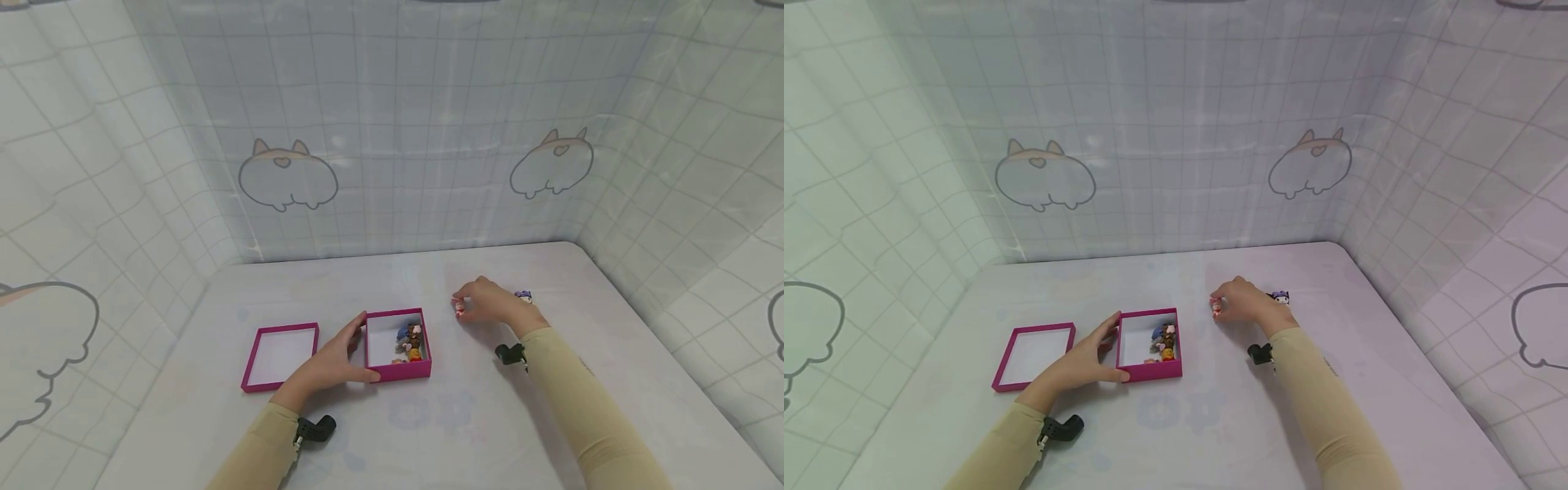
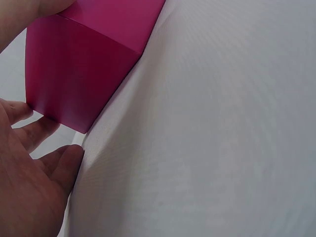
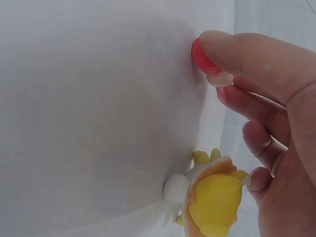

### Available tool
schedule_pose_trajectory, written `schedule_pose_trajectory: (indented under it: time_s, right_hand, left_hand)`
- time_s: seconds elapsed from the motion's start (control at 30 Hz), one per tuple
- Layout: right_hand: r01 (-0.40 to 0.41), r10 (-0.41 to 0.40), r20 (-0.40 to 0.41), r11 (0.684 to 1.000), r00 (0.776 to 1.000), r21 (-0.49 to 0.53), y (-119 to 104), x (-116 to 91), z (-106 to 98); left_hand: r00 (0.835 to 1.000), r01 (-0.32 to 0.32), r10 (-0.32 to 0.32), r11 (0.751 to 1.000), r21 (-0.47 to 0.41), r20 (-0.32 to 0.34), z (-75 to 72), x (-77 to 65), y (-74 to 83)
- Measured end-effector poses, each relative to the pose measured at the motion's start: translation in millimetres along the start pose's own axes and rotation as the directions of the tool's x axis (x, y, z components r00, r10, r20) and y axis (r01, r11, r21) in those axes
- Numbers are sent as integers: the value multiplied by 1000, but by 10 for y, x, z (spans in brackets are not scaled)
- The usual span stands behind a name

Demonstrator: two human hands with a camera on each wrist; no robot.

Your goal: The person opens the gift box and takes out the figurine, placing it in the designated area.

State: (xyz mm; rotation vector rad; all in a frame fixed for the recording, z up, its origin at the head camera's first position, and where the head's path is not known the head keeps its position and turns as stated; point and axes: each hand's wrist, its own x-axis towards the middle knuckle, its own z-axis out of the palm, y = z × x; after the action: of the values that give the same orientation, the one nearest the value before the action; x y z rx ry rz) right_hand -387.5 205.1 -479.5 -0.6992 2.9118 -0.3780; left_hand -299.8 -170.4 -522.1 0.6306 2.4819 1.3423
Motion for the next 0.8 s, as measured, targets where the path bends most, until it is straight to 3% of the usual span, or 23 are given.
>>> schedule_pose_trajectory:
  time_s: [0.8]
  right_hand:
    - [-110, 110, 68, 994, 992, -3, -78, -30, -64]
  left_hand:
    - [1000, 21, -21, 1000, -5, 5, -10, 10, -4]
